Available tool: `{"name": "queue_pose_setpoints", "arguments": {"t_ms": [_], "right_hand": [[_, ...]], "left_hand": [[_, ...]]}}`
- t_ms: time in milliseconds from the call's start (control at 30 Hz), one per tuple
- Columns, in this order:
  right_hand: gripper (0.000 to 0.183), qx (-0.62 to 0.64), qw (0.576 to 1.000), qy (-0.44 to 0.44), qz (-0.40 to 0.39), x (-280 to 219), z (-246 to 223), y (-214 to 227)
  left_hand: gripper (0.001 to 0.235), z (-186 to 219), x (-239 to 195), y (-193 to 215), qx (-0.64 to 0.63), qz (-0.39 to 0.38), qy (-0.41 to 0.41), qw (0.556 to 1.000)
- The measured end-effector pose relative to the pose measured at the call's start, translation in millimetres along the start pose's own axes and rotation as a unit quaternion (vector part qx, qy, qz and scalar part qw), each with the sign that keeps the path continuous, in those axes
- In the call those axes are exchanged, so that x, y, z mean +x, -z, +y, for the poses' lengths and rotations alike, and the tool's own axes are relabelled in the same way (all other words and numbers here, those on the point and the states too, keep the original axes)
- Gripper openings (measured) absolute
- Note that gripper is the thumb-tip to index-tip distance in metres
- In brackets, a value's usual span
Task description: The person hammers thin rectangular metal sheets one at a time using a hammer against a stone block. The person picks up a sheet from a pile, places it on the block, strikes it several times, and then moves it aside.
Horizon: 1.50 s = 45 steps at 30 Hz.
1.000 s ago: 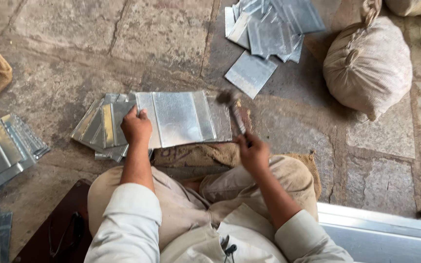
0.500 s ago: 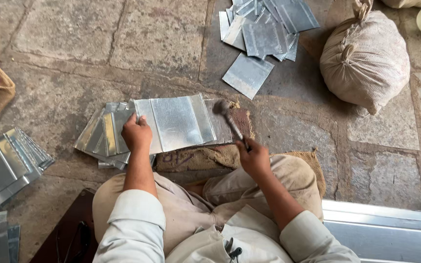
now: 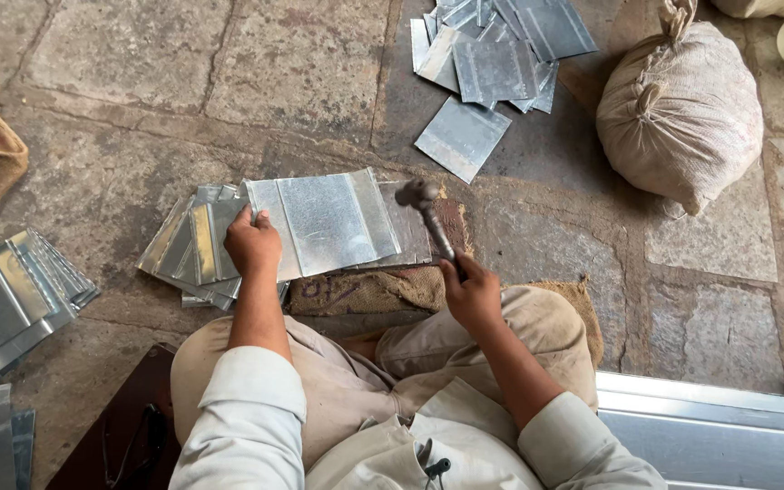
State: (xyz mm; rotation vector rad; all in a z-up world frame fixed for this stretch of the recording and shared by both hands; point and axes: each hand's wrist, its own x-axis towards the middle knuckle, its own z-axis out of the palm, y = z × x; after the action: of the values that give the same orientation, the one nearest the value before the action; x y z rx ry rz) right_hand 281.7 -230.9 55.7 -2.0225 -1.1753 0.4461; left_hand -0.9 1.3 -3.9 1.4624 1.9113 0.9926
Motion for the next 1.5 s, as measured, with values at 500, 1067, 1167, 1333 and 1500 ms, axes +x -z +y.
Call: {"name": "queue_pose_setpoints", "arguments": {"t_ms": [500, 1067, 1167, 1333, 1500], "right_hand": [[0.036, 0.129, 0.946, -0.258, -0.146, 29, 96, -24], [0.031, 0.334, 0.832, -0.402, -0.186, 42, 107, -31], [0.03, 0.358, 0.824, -0.399, -0.183, 41, 106, -37], [0.031, 0.357, 0.83, -0.388, -0.179, 38, 103, -36], [0.028, 0.377, 0.818, -0.395, -0.181, 39, 93, -31]], "left_hand": [[0.053, -30, 8, -11, 0.015, -0.021, -0.004, 1.0], [0.034, -16, -23, 18, 0.009, -0.264, -0.221, 0.939], [0.05, -23, -23, 13, 0.067, -0.29, -0.254, 0.92], [0.054, -35, -26, -4, 0.096, -0.291, -0.252, 0.918], [0.051, -35, -32, -10, 0.072, -0.312, -0.271, 0.908]]}}
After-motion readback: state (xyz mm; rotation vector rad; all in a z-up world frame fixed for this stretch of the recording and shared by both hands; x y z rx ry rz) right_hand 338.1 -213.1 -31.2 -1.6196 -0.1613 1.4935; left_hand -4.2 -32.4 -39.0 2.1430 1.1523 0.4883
